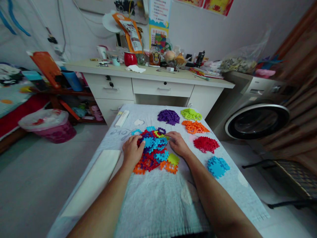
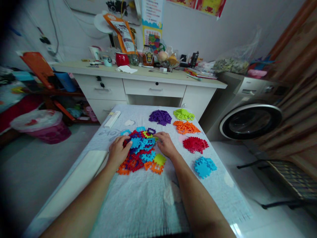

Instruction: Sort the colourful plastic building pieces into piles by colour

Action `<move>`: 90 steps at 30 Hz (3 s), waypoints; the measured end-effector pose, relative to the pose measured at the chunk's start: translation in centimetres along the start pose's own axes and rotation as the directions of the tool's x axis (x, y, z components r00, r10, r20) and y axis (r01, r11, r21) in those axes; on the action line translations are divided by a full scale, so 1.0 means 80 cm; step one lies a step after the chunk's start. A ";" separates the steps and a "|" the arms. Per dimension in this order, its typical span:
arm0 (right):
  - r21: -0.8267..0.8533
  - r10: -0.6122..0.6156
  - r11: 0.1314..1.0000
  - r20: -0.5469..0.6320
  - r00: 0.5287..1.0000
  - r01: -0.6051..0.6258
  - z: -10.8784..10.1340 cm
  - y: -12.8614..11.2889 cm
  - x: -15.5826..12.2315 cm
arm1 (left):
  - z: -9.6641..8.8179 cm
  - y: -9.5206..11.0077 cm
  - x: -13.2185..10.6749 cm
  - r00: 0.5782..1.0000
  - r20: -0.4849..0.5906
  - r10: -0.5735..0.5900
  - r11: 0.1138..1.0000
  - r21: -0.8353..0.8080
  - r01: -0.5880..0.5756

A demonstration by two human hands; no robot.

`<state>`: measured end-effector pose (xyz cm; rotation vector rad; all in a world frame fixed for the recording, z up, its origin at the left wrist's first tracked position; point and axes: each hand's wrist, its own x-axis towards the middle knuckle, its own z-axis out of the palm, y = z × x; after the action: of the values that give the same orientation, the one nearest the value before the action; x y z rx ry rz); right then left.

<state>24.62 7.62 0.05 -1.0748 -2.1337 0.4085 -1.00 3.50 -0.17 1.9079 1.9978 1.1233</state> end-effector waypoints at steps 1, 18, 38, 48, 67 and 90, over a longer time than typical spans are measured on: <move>0.017 -0.010 1.000 0.007 1.000 0.010 0.002 0.000 0.000 | 0.000 0.000 0.000 1.000 -0.001 0.001 1.000 0.000 -0.001; 0.327 0.256 0.921 -0.097 0.962 -0.213 -0.009 -0.005 -0.003 | -0.002 0.001 -0.001 1.000 0.010 0.011 1.000 0.013 -0.011; 0.181 0.531 0.843 -0.135 0.837 -0.506 -0.158 -0.028 -0.068 | -0.001 0.000 0.000 1.000 0.019 0.012 0.999 0.042 -0.013; 0.255 0.682 0.730 -0.322 0.656 -0.634 -0.194 -0.020 -0.198 | -0.002 0.002 0.000 1.000 0.020 0.015 0.999 0.040 -0.016; 0.123 0.720 0.612 -0.495 0.486 -0.781 -0.194 -0.001 -0.242 | -0.001 -0.004 0.000 0.999 0.023 0.047 0.999 0.020 -0.048; -0.278 0.621 0.566 -0.475 0.623 -0.776 -0.187 -0.016 -0.238 | 0.003 -0.010 0.000 0.998 0.004 0.069 0.998 -0.009 -0.069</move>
<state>42.28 -8.76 2.76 -2.1483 -1.4201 0.0425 -1.53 3.70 -0.81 1.9880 1.9350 1.1414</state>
